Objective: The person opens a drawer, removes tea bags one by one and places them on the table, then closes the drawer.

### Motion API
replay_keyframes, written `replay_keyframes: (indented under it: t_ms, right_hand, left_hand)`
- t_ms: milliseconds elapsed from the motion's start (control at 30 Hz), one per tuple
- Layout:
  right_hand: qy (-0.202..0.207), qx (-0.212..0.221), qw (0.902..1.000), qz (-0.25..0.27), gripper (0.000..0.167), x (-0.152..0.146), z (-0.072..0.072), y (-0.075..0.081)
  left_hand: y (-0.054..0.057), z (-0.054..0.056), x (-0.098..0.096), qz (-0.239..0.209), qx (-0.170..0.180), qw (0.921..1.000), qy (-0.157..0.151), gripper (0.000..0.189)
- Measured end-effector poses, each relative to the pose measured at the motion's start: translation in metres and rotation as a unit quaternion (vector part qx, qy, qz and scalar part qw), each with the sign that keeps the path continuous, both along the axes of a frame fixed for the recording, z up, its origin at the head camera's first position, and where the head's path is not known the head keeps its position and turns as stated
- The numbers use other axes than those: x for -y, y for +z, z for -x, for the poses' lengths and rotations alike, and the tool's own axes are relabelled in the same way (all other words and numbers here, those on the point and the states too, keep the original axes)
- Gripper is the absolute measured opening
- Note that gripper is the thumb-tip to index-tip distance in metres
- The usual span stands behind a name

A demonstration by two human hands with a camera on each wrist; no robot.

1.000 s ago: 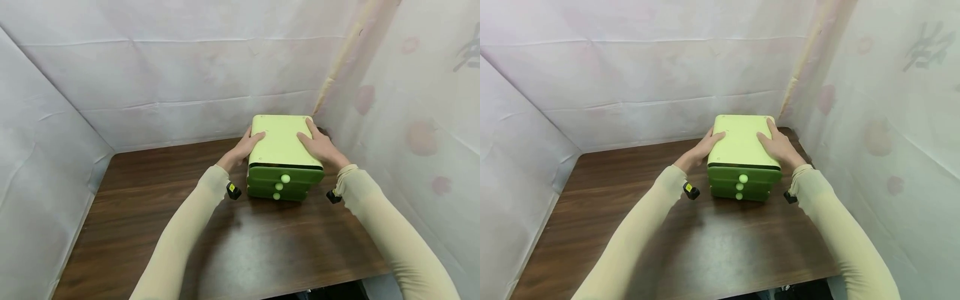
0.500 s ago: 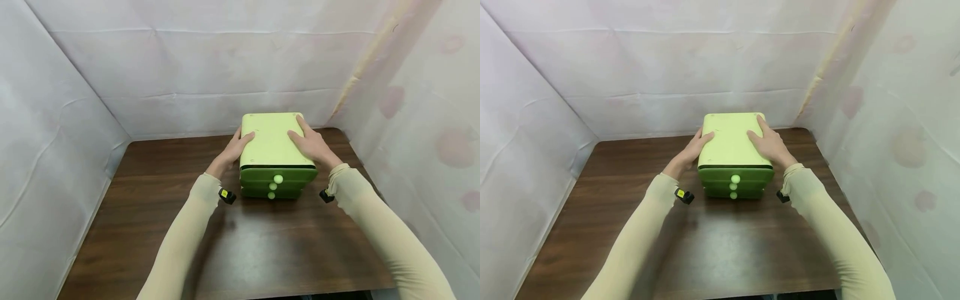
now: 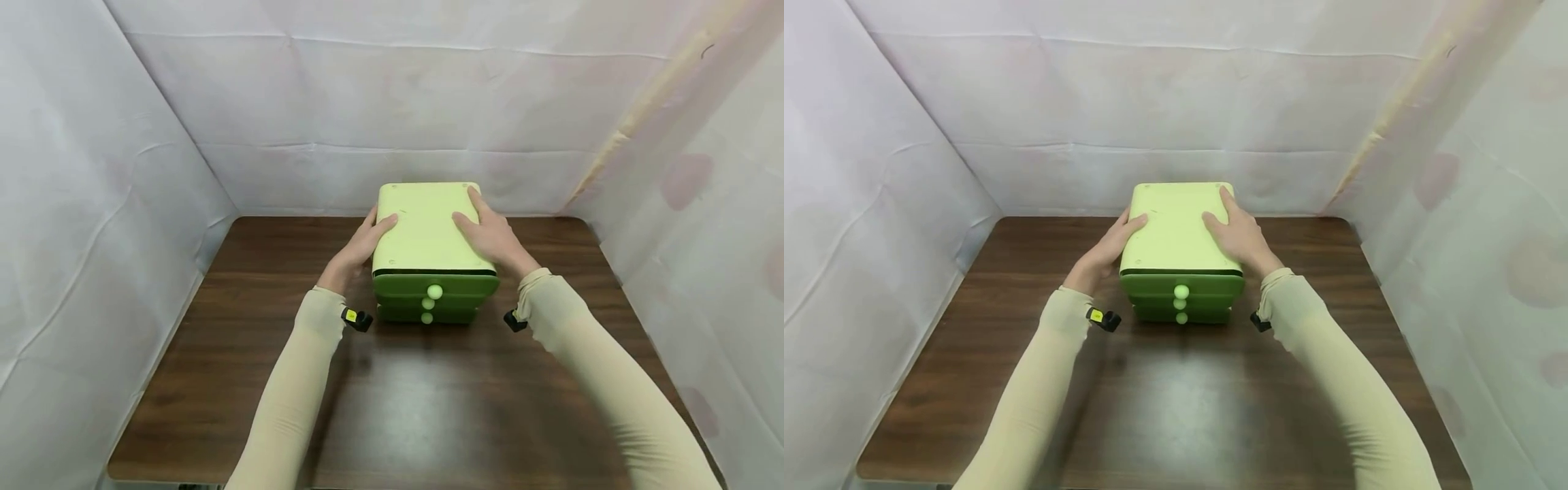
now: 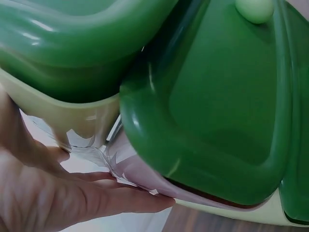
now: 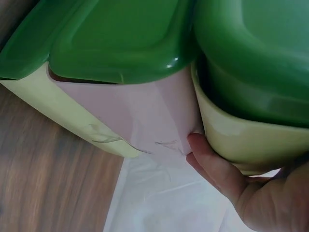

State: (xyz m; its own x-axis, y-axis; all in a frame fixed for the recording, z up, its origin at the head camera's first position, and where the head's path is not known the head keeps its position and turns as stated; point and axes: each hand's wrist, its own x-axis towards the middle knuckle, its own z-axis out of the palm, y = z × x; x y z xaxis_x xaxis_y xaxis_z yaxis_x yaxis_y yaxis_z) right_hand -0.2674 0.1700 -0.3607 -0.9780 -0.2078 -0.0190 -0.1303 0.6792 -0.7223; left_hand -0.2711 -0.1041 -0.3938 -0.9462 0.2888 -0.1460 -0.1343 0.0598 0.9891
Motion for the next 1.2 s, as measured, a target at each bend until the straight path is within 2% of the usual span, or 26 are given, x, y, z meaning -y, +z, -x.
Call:
replay_keyframes:
  t_ms: [300,700,900,1200]
  right_hand:
    - [0.005,-0.007,0.9999,-0.005,0.074,0.008,0.006,-0.003]
    - [-0.008,-0.009,0.9998,0.015,0.075,0.026,0.001,-0.022]
    - [-0.01,-0.012,0.9996,0.023,0.075,0.031,0.003,-0.023]
    - [-0.012,-0.006,0.9997,0.02,0.075,0.034,0.007,-0.024]
  left_hand:
    - [-0.006,0.01,0.008,-0.003,-0.002,1.0,-0.009,0.081]
    - [-0.026,0.013,0.026,0.016,-0.013,0.9996,-0.02,0.075]
    - [-0.028,0.015,0.03,0.025,-0.027,0.9992,-0.017,0.076]
    - [-0.03,0.014,0.032,0.047,-0.024,0.9986,-0.003,0.08]
